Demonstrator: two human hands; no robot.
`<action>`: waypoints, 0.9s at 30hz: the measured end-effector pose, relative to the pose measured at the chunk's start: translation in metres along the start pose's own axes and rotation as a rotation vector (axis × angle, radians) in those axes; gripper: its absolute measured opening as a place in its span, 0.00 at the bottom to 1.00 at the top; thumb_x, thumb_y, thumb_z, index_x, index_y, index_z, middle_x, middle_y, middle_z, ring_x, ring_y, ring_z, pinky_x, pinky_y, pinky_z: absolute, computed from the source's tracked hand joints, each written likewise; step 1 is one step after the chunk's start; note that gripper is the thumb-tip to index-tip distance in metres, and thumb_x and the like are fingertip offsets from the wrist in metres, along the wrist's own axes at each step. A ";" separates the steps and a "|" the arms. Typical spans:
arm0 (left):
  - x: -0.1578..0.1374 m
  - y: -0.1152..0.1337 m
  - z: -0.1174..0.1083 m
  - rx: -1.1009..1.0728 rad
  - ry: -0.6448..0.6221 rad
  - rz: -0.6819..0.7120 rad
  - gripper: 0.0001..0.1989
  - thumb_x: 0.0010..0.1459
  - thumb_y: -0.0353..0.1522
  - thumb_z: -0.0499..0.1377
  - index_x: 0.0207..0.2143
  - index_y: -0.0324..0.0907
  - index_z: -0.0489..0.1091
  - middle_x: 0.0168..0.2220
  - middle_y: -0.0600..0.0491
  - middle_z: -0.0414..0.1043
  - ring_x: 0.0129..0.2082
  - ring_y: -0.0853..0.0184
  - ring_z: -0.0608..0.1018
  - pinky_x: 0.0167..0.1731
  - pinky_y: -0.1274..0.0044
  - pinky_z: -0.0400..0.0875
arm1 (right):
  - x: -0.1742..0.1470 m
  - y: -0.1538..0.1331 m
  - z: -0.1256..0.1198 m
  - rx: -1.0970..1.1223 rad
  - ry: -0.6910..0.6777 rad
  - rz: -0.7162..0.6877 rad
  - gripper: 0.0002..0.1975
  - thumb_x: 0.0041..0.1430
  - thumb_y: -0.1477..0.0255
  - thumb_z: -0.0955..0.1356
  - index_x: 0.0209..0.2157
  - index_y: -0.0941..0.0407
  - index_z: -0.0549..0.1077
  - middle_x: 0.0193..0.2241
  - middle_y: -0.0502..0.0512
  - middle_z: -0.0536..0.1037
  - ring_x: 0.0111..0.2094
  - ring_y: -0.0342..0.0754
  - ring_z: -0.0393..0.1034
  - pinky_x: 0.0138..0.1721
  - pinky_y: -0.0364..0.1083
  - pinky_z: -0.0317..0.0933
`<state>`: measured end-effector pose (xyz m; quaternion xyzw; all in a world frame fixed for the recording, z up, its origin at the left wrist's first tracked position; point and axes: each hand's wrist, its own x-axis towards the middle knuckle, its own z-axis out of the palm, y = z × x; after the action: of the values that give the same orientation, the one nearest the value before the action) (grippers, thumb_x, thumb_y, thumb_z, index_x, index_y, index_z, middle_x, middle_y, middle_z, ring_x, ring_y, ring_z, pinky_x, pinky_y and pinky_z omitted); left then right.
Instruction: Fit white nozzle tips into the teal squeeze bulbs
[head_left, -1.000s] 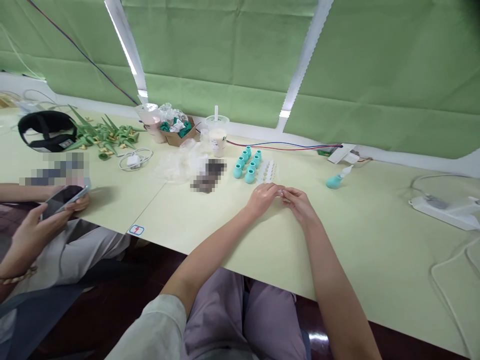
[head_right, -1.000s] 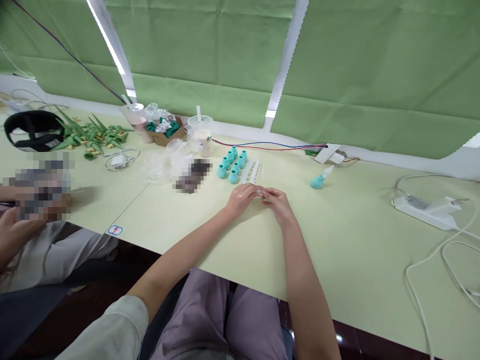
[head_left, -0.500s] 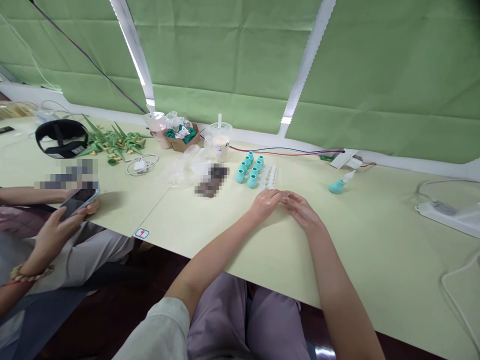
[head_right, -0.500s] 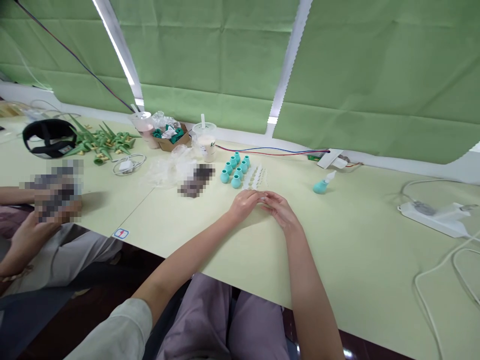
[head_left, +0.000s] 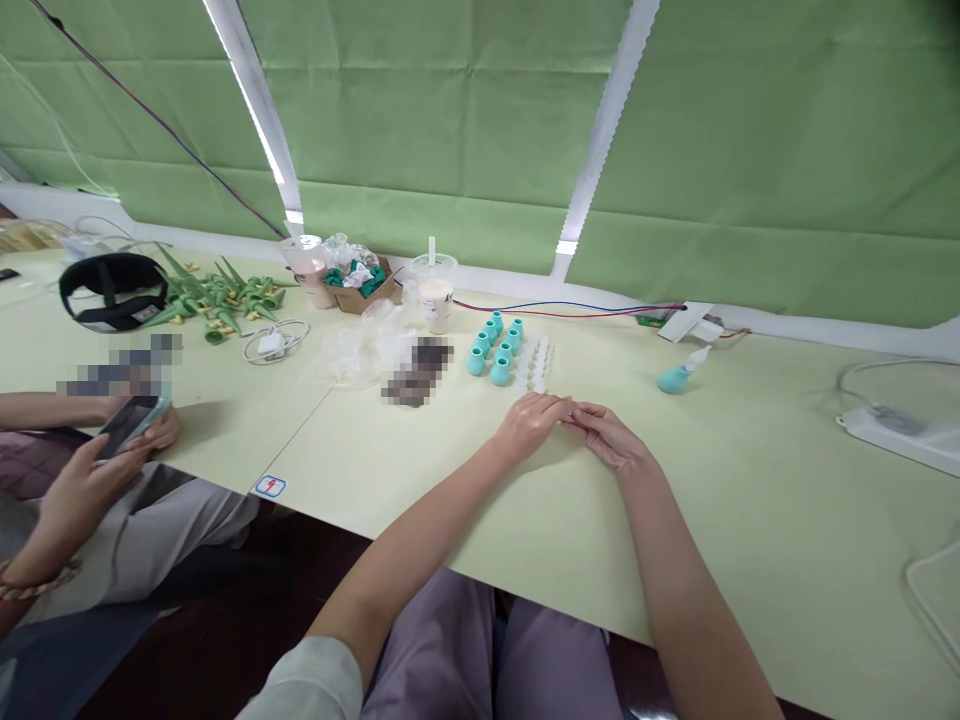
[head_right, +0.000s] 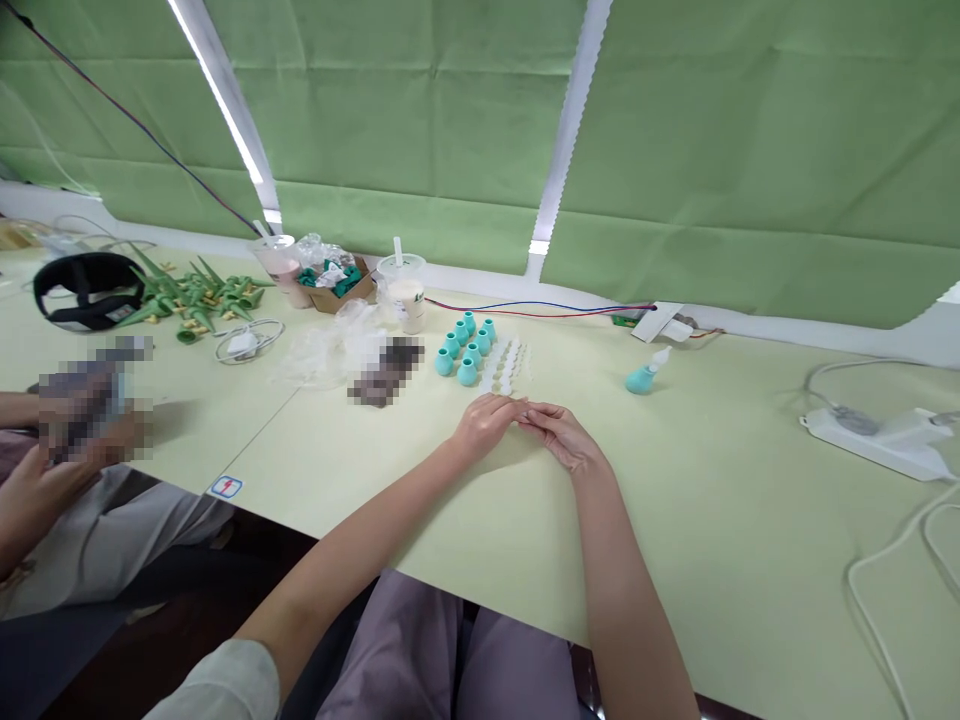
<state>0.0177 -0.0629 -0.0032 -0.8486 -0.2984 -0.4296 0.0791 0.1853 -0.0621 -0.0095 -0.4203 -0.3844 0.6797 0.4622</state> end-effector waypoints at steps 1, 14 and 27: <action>0.000 0.000 0.000 0.003 0.005 -0.002 0.12 0.63 0.29 0.47 0.39 0.39 0.70 0.31 0.52 0.76 0.32 0.71 0.77 0.33 0.78 0.69 | -0.001 -0.001 0.001 0.001 0.001 0.002 0.14 0.34 0.68 0.78 0.28 0.54 0.78 0.32 0.52 0.80 0.36 0.46 0.75 0.44 0.43 0.69; -0.002 0.002 0.006 -0.026 -0.002 -0.054 0.13 0.64 0.30 0.46 0.39 0.39 0.69 0.28 0.53 0.73 0.31 0.71 0.75 0.33 0.77 0.68 | -0.001 -0.001 -0.001 -0.007 -0.035 0.020 0.15 0.36 0.67 0.77 0.29 0.54 0.78 0.34 0.53 0.79 0.38 0.47 0.74 0.46 0.43 0.68; -0.003 -0.009 0.013 -0.074 0.021 -0.157 0.11 0.63 0.28 0.47 0.39 0.39 0.69 0.31 0.52 0.74 0.32 0.70 0.75 0.34 0.77 0.67 | 0.002 0.002 0.014 0.051 0.088 -0.026 0.15 0.37 0.68 0.77 0.30 0.52 0.75 0.30 0.49 0.79 0.35 0.46 0.75 0.42 0.43 0.70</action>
<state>0.0199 -0.0519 -0.0145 -0.8204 -0.3471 -0.4541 0.0167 0.1716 -0.0627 -0.0064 -0.4332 -0.3516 0.6640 0.4979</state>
